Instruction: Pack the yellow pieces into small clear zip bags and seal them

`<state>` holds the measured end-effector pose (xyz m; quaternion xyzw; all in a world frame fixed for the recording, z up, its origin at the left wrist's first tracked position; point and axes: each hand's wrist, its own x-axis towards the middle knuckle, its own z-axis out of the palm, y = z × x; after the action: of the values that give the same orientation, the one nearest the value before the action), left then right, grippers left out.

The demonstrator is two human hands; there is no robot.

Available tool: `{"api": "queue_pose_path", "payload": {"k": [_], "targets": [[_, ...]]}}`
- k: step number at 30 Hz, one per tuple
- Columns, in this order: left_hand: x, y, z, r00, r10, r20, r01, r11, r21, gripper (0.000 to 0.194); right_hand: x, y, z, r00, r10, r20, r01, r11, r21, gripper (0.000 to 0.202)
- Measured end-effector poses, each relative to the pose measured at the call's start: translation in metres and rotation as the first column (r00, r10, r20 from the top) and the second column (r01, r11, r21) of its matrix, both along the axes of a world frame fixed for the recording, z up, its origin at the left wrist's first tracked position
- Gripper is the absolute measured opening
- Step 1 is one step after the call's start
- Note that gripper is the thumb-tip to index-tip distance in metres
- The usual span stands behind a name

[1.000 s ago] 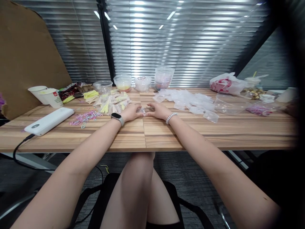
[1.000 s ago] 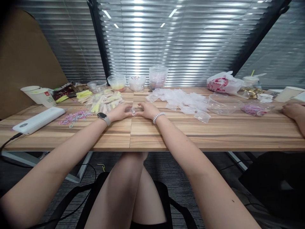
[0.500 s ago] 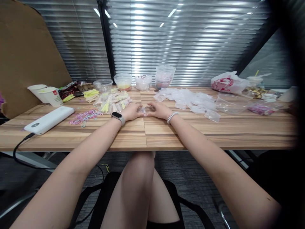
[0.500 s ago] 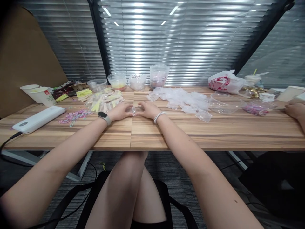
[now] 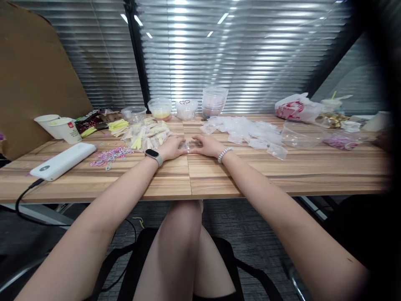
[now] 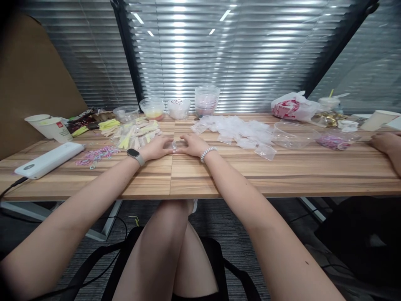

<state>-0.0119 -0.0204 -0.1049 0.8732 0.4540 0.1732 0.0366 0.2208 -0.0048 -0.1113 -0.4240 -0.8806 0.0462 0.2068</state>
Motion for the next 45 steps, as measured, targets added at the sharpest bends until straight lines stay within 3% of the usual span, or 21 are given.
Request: {"api": "queue_pose_path", "payload": {"k": [15,21,37,45], "targets": [[0.0009,-0.0004,-0.0008,1.0,0.007,0.014,-0.007,1.0,0.022,0.067,-0.0016,-0.0021,0.0015,1.0,-0.02,-0.01,0.019,0.999,-0.027,0.077],[0.0029,-0.0017,0.0017,1.0,0.016,0.004,-0.016,1.0,0.001,0.066,-0.0011,0.0021,-0.0001,0.998,-0.058,-0.017,0.058,0.998,-0.022,0.067],[0.0035,-0.0002,0.0005,0.996,0.086,-0.023,-0.086,0.996,0.027,0.067,-0.0023,-0.0013,0.0034,1.0,-0.025,0.006,0.024,1.0,0.013,0.058],[0.0045,0.0005,-0.0008,0.994,0.096,-0.045,-0.095,0.995,0.017,0.059,-0.0012,0.0012,0.0014,1.0,-0.002,0.023,0.001,1.0,0.014,0.053]]}}
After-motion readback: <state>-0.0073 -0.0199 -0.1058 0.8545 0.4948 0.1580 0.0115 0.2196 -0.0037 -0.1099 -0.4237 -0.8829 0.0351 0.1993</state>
